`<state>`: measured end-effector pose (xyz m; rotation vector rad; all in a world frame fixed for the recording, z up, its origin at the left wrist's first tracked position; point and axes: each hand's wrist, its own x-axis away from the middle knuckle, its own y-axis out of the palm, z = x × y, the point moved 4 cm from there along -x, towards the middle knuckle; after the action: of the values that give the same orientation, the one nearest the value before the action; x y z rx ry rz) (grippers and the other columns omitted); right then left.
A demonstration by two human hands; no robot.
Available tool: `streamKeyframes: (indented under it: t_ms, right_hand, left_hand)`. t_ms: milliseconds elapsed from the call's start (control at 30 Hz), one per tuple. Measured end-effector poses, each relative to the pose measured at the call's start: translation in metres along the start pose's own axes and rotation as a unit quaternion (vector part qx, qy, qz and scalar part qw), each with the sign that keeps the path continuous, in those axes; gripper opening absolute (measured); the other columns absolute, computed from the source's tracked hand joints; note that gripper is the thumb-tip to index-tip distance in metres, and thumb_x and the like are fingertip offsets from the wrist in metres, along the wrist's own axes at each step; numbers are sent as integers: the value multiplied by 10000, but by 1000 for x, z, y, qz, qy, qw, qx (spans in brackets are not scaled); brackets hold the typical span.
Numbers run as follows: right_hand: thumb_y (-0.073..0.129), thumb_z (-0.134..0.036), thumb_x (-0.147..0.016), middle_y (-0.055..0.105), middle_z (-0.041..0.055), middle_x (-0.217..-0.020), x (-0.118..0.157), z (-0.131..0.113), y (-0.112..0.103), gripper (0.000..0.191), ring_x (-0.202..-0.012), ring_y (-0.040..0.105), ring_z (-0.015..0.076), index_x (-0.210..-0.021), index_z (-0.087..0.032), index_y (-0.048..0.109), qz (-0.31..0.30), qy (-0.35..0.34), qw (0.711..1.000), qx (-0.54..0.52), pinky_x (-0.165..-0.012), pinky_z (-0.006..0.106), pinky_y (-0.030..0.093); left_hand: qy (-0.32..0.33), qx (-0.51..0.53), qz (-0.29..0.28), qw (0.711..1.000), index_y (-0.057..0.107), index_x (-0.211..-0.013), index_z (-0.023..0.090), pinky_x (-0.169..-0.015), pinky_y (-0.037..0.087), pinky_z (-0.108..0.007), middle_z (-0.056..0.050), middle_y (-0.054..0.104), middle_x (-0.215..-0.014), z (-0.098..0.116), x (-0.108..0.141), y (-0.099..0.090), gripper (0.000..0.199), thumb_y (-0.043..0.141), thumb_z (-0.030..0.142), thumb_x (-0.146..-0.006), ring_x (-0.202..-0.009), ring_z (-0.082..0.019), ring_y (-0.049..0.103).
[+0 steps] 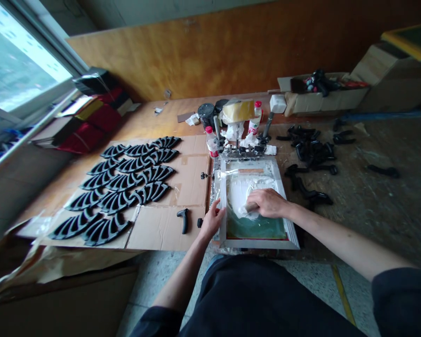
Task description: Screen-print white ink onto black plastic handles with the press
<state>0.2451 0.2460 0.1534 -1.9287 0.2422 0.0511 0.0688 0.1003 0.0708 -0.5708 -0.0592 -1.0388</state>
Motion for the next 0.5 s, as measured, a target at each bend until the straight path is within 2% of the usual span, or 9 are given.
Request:
streamKeyframes:
  t_ms: [67,133,200,267,333,367,433,500]
  right_hand:
    - [568,-34,-758,687,28,-877,0,-1,5,241,-856,616,184,-891,-200,683,56,21,998,16,-730,268,443]
    - [546,-3,-746,696,67,-998,7,-7,14,327,-920,625,195,-989,-174,682,91,0,995,29,-780,282,464]
    - [558,-7,-742,697,71,-1037,15,-13,22,348,-918,637,194,-1023,-172,680,81,-22,996,22,-783,281,478]
    - [594,-68,-784,707,35,-966,13,-12,20,265,-847,650,180,-991,-203,688,58,2,998,2,-735,266,483]
    - [635,-177,-837,710,2,-934,-2,-2,6,200,-815,655,172,-1018,-243,689,68,67,995,-15,-712,259,484]
    - [651,-225,-849,712,-3,-978,-12,5,-5,239,-841,658,176,-1084,-265,678,89,105,990,-16,-727,265,488]
    - [691,-279,-837,689,2,-1135,-33,26,-30,446,-935,653,197,-1271,-310,598,136,167,977,-9,-779,290,495]
    - [713,-312,-821,682,16,-1163,-43,54,-56,579,-927,651,210,-1369,-324,525,166,214,963,-4,-781,308,495]
  left_hand:
    - [-2,5,-1,1000,480,-1380,212,-591,411,-227,36,571,-693,2,1,0,577,534,479,-871,-613,-120,533]
    - [-4,12,0,1000,482,-1377,213,-579,401,-221,40,564,-688,3,1,0,580,539,481,-867,-604,-114,523]
    - [-7,21,2,1000,486,-1376,213,-566,393,-215,39,565,-688,3,1,0,586,549,483,-859,-596,-110,520]
    - [-11,31,0,999,486,-1378,211,-547,378,-207,43,551,-674,4,1,-1,602,565,486,-848,-577,-104,507]
    - [-13,43,-11,999,464,-1396,211,-516,349,-197,57,513,-637,9,1,-3,642,587,493,-833,-540,-94,470]
    - [-11,53,-20,998,440,-1415,214,-498,329,-192,67,491,-616,13,2,-5,674,597,501,-826,-518,-88,445]
    - [-3,81,-43,996,384,-1453,223,-465,288,-185,81,457,-581,27,6,-11,738,608,527,-819,-476,-79,390]
    - [4,118,-47,992,426,-1426,228,-441,254,-186,81,439,-558,46,12,-20,719,599,574,-819,-448,-74,352]
